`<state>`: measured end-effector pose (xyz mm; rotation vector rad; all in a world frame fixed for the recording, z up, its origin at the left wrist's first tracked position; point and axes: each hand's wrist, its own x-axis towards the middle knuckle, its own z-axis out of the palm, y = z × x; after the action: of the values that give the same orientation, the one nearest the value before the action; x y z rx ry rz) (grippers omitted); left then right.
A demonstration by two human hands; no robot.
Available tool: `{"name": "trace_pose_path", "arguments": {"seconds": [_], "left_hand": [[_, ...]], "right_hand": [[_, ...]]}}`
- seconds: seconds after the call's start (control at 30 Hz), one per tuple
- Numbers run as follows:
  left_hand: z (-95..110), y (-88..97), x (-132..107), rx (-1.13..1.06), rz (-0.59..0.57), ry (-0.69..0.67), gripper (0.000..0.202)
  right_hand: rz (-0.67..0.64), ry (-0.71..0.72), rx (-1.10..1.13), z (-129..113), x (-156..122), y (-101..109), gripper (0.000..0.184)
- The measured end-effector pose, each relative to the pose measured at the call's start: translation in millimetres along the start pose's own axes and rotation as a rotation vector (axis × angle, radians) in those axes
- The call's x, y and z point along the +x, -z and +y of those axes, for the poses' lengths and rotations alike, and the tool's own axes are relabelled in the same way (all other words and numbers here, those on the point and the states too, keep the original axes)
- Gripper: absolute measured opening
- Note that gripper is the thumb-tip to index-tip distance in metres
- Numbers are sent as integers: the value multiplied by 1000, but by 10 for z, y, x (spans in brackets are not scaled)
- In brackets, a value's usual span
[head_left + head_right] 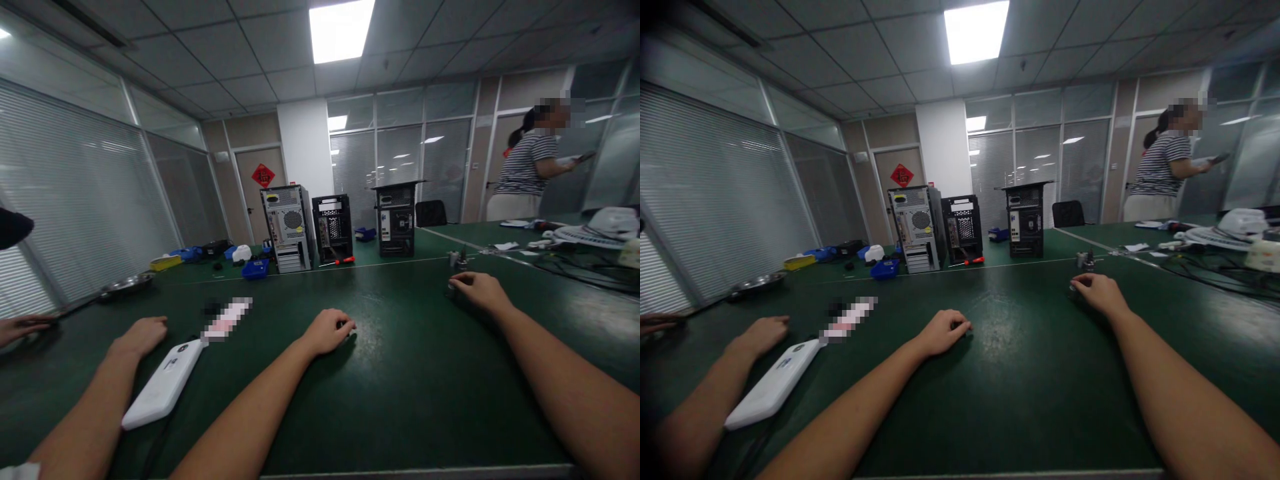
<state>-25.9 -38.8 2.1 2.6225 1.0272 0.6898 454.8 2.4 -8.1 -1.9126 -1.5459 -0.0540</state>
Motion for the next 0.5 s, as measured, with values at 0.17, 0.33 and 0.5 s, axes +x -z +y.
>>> {"name": "trace_pose_path", "arguments": {"seconds": [0.17,0.33,0.5], "left_hand": [[11,7,-7,7,4,-2,35],[41,31,-3,0,-14,18,36],[42,35,-1,6,-16,7,36]], "right_hand": [[40,-52,17,-68,-55,30,40],[50,-67,34,-75,-64,24,41],[-5,-57,25,-11,-35,-16,42]]}}
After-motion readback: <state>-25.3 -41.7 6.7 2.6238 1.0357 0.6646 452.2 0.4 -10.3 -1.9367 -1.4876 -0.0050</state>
